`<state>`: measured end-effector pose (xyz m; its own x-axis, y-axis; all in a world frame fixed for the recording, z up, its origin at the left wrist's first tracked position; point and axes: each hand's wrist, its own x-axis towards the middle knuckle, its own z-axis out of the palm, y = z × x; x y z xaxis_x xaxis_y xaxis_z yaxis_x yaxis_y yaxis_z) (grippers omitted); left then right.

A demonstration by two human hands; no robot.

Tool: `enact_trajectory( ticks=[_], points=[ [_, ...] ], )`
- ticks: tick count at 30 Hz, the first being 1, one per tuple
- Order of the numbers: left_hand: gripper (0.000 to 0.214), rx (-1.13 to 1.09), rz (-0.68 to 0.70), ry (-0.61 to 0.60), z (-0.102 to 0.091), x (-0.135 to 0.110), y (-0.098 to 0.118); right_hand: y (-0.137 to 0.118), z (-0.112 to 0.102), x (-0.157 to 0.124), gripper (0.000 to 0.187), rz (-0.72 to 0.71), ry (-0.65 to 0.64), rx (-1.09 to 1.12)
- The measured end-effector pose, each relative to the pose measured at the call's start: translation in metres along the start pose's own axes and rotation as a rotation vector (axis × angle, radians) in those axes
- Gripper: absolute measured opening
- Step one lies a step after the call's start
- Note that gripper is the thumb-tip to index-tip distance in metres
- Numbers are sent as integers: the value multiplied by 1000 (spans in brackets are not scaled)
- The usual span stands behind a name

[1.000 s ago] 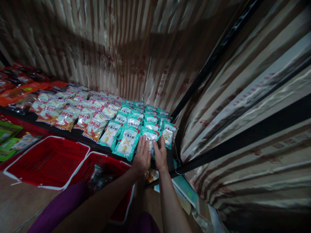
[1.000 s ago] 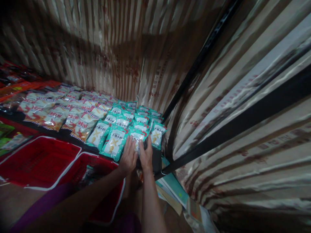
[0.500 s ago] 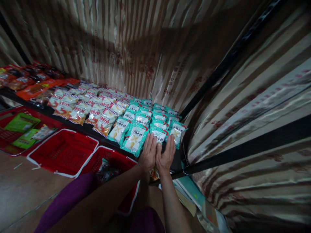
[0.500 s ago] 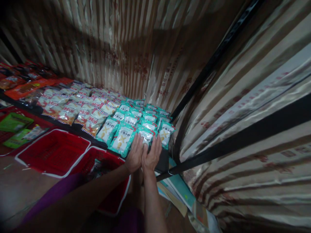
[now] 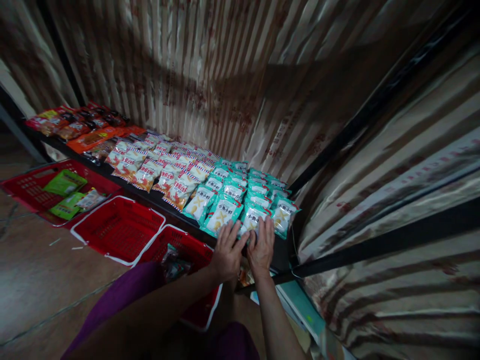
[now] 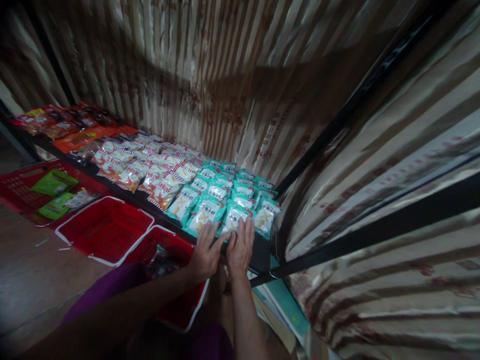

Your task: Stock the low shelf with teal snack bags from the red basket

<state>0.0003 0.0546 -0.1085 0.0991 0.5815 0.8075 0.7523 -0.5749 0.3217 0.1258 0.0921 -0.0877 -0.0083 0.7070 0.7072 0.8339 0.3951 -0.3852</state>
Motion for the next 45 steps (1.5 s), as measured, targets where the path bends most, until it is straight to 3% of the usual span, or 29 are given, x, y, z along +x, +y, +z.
enact_trajectory(
  ticks=[2,5,10,22,34,40,45],
  points=[
    [52,140,-68,30,-17,-11,-16,-6,3,-2,48,1,13,-32],
    [47,274,-87,-20,-34,-21,-45,-11,8,-6,48,-3,17,-58],
    [51,294,-18,-132,-43,-18,-72,-13,10,-6,62,59,-6,-49],
    [67,231,-49,-127,-51,10,-91,-19,14,-5,70,107,40,-110],
    [64,174,-111,-100,-42,21,-98,-21,15,-6,67,132,20,-177],
    [62,158,-98,-95,-38,28,-97,-19,16,-4,68,83,65,-234],
    [61,157,-89,-87,-37,31,-97,-24,20,2,67,133,99,-232]
  ],
)
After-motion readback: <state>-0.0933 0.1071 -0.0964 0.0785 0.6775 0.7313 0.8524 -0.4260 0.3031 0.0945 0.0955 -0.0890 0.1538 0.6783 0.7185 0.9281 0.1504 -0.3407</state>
